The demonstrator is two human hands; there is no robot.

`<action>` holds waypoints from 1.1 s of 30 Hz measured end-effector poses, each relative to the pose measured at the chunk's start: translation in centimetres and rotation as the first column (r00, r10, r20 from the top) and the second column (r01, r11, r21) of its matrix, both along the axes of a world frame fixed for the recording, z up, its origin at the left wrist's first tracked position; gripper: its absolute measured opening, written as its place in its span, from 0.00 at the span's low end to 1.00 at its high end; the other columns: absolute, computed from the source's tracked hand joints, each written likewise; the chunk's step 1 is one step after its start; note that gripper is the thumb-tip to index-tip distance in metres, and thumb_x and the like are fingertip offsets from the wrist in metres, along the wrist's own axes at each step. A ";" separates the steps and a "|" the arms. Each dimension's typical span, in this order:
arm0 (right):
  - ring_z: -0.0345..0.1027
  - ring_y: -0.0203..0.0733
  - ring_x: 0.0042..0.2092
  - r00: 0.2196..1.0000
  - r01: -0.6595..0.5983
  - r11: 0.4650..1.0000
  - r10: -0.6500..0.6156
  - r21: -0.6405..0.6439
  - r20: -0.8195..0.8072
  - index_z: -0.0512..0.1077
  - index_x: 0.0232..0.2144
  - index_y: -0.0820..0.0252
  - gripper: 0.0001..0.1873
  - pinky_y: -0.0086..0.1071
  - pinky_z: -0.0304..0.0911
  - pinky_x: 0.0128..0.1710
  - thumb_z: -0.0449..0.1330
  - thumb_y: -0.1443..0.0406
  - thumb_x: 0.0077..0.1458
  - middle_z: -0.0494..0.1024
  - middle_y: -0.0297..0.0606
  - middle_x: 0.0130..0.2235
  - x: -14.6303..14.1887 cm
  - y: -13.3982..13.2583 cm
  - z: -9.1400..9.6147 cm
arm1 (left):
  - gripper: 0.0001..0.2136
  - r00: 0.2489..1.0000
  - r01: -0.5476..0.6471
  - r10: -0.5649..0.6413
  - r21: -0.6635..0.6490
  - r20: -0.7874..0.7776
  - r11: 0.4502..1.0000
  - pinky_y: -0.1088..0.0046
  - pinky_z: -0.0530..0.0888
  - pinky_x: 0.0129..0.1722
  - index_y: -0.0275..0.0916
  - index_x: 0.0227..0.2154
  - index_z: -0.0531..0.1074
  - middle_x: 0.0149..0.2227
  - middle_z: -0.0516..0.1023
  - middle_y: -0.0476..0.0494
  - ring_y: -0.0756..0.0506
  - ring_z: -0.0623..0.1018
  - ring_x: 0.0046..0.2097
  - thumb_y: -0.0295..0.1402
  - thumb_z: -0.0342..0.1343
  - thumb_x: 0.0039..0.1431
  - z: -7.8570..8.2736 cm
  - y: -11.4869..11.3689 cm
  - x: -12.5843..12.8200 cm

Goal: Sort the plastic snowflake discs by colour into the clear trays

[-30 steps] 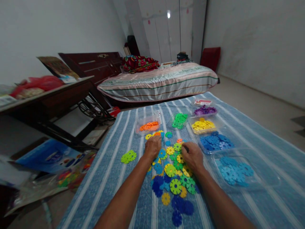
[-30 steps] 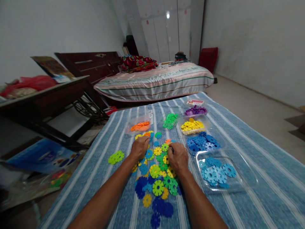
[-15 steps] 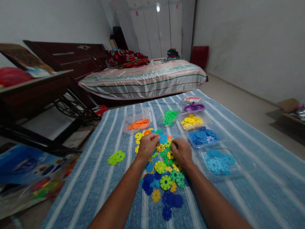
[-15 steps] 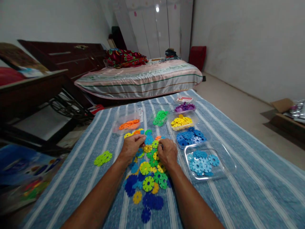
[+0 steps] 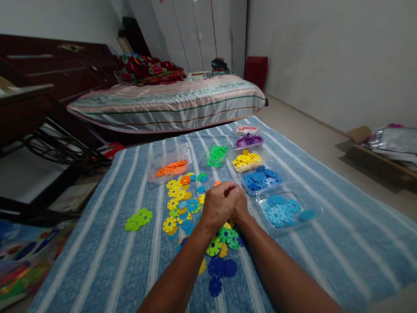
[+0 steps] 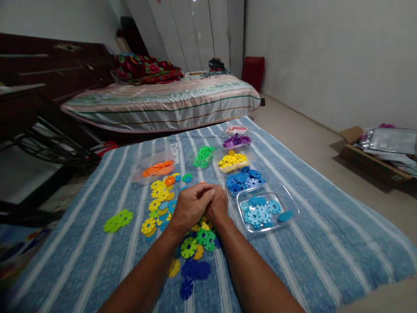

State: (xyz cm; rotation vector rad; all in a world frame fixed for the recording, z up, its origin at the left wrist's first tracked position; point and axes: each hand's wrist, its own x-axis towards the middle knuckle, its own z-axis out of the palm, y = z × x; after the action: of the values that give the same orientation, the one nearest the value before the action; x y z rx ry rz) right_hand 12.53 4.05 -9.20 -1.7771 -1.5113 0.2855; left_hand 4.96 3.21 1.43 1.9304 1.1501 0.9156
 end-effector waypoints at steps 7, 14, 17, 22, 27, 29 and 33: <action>0.67 0.41 0.40 0.997 -0.045 0.997 0.048 0.056 -0.066 0.76 0.33 0.57 0.10 0.33 0.57 0.42 0.54 0.67 0.56 0.78 0.37 0.35 0.3 -0.3 0.7 | 0.11 0.960 -0.275 0.275 0.012 -0.055 0.961 0.70 0.76 0.39 0.40 0.31 0.80 0.32 0.83 0.47 0.44 0.81 0.35 0.40 0.57 0.52 -1.9 0.0 -8.0; 0.67 0.42 0.39 0.993 -0.053 0.995 0.061 0.080 -0.096 0.76 0.32 0.57 0.10 0.33 0.56 0.41 0.54 0.66 0.56 0.79 0.37 0.35 0.3 -0.6 0.4 | 0.11 0.856 -0.515 0.515 -0.001 -0.051 0.857 0.69 0.76 0.39 0.40 0.30 0.79 0.30 0.83 0.48 0.43 0.80 0.35 0.41 0.58 0.48 -2.8 0.5 -13.7; 0.67 0.42 0.39 0.992 -0.058 0.994 0.068 0.089 -0.103 0.76 0.32 0.57 0.10 0.34 0.56 0.42 0.54 0.66 0.56 0.79 0.37 0.35 0.3 -0.7 0.3 | 0.11 0.850 -0.520 0.518 0.004 -0.095 0.854 0.69 0.76 0.38 0.40 0.30 0.79 0.30 0.82 0.48 0.43 0.80 0.35 0.40 0.57 0.48 -3.3 0.6 -14.5; 0.67 0.42 0.38 0.994 -0.061 0.994 0.070 0.092 -0.088 0.76 0.32 0.58 0.10 0.34 0.56 0.41 0.54 0.65 0.55 0.77 0.37 0.34 0.5 -0.6 0.1 | 0.11 0.863 -0.368 0.383 0.109 -0.330 0.924 0.68 0.75 0.43 0.40 0.35 0.78 0.35 0.82 0.46 0.43 0.80 0.40 0.37 0.54 0.54 -4.5 0.8 -14.0; 0.66 0.41 0.37 0.993 -0.068 0.993 0.077 0.100 -0.093 0.76 0.31 0.58 0.10 0.33 0.55 0.39 0.54 0.65 0.55 0.77 0.37 0.33 0.5 -0.6 0.1 | 0.16 0.695 -0.150 0.307 0.287 -0.650 0.946 0.60 0.68 0.56 0.40 0.47 0.76 0.53 0.75 0.37 0.36 0.72 0.56 0.32 0.59 0.54 -4.3 1.1 -12.6; 0.66 0.41 0.37 0.993 -0.066 0.993 0.075 0.096 -0.090 0.76 0.31 0.58 0.10 0.33 0.55 0.39 0.54 0.65 0.55 0.77 0.37 0.33 0.5 -0.6 0.0 | 0.19 0.613 -0.121 0.274 0.255 -0.741 0.959 0.57 0.68 0.56 0.40 0.50 0.75 0.58 0.70 0.35 0.34 0.69 0.59 0.33 0.61 0.54 -3.9 1.3 -12.1; 0.66 0.41 0.37 0.994 -0.062 0.993 0.070 0.097 -0.089 0.76 0.31 0.57 0.10 0.33 0.56 0.40 0.54 0.65 0.54 0.77 0.36 0.33 0.5 -0.5 -0.1 | 0.18 0.547 -0.132 0.218 0.174 -0.809 0.976 0.54 0.68 0.56 0.40 0.49 0.74 0.61 0.67 0.33 0.32 0.67 0.60 0.34 0.61 0.55 -3.4 1.9 -11.7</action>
State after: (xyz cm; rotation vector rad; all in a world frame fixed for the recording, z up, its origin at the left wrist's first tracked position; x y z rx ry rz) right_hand 13.02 3.56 -9.32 -1.6204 -1.4952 0.3197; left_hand -6.72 5.08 -1.92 2.4371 1.8816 0.0578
